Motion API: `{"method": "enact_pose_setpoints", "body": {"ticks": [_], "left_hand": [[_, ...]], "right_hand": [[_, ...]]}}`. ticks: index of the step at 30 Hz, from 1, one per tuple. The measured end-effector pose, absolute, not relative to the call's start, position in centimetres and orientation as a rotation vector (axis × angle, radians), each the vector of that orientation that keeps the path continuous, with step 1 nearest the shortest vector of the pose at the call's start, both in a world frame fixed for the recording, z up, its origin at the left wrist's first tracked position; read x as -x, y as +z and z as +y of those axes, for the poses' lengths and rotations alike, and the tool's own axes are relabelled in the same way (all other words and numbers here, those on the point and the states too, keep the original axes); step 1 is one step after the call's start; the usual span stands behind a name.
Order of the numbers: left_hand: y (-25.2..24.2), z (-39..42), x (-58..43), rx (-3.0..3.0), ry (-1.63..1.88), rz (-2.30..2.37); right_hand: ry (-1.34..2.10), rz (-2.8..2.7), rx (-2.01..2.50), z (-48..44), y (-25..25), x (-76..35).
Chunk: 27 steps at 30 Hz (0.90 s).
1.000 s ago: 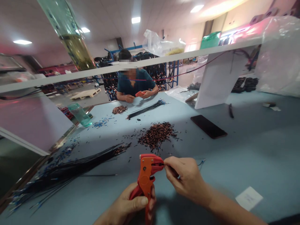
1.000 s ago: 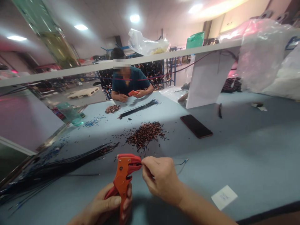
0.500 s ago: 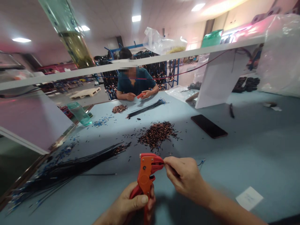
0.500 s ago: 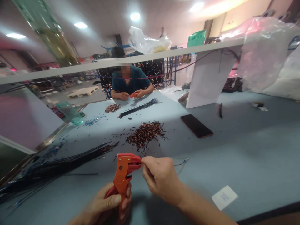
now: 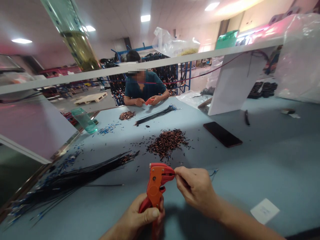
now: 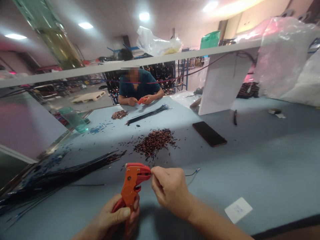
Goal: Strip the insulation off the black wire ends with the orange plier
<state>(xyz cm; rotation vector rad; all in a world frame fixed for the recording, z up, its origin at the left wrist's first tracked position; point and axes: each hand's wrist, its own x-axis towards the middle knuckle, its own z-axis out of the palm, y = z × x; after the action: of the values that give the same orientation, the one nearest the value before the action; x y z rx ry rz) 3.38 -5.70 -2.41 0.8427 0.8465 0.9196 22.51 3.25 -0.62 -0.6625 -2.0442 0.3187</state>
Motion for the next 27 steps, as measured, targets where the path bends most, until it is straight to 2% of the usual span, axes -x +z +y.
{"method": "enact_pose_setpoints", "body": {"ticks": [27], "left_hand": [[-2.1, -5.3, -3.1, -0.732, 1.083, 0.808]], "right_hand": [[0.223, -2.06, 0.761, 4.5, -1.6, -22.5]]}}
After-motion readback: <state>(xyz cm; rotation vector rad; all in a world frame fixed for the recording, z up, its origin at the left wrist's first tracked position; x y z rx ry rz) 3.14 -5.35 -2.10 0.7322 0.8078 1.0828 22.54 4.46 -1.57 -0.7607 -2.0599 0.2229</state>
